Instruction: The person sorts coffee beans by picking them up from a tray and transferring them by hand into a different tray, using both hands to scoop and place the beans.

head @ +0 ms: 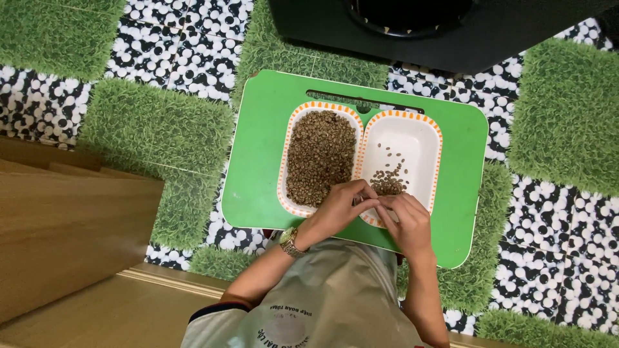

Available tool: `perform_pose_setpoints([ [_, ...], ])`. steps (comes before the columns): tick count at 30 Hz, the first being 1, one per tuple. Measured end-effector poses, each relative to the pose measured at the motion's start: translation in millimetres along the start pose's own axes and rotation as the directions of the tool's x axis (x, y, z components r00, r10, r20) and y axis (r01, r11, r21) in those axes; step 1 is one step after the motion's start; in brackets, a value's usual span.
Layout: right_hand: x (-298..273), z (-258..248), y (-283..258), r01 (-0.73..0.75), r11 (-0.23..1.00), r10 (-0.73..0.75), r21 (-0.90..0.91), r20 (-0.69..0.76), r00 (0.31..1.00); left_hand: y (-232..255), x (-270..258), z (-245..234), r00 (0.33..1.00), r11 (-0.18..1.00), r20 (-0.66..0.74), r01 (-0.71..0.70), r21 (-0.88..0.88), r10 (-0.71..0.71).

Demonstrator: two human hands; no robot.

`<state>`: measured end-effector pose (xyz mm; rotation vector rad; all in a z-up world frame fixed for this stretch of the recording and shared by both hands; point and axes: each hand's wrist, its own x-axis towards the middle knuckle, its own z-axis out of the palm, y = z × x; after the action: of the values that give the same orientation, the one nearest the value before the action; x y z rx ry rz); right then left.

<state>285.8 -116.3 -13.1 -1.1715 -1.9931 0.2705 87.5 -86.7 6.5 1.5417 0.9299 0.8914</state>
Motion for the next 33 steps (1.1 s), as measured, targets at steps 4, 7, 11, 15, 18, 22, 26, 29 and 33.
perform_pose_setpoints([
  [4, -12.6, 1.8, 17.7, -0.012, 1.000, 0.012, -0.014, 0.016, 1.000, 4.2, 9.3, 0.3, 0.999, 0.996, 0.025, -0.028, 0.087, 0.026],
  [7, -17.6, -0.1, 24.1, -0.098, 0.995, 0.099, -0.031, 0.021, 0.995, 6.9, 19.2, -0.5, 0.994, 0.979, 0.080, -0.094, 0.181, 0.080],
  [11, -8.1, -18.4, 11.4, -0.173, 0.980, 0.175, -0.096, 0.008, 0.985, 18.2, 28.7, 3.1, 0.962, 0.853, 0.148, -0.271, 0.446, 0.228],
  [15, -28.7, -15.8, 40.8, -0.178, 0.979, 0.177, -0.102, -0.023, 0.984, 4.7, 30.0, 16.7, 0.914, 0.626, 0.207, -0.392, 0.675, 0.349],
  [18, -27.4, -14.1, 39.8, -0.202, 0.976, 0.201, -0.082, -0.022, 0.979, 5.5, 28.2, 16.3, 0.917, 0.624, 0.197, -0.383, 0.681, 0.348],
  [22, -21.2, -7.1, 36.4, -0.222, 0.973, 0.222, -0.064, -0.011, 0.975, 7.1, 11.9, -18.0, 0.929, 0.583, 0.167, -0.339, 0.739, 0.329],
  [26, -13.5, -3.4, 31.8, -0.243, 0.969, 0.244, -0.051, 0.004, 0.970, -12.8, -14.0, -64.9, 0.975, 0.610, -0.004, -0.137, 0.780, 0.223],
  [29, -7.9, -2.1, 26.2, -0.252, 0.966, 0.253, -0.049, 0.012, 0.967, -18.1, -27.0, -91.1, 0.994, 0.534, -0.065, 0.008, 0.845, 0.087],
  [33, -12.1, 6.3, 28.4, -0.246, 0.968, 0.248, -0.039, 0.033, 0.968, -17.7, -27.6, -98.9, 0.994, 0.522, -0.106, 0.107, 0.846, -0.032],
])
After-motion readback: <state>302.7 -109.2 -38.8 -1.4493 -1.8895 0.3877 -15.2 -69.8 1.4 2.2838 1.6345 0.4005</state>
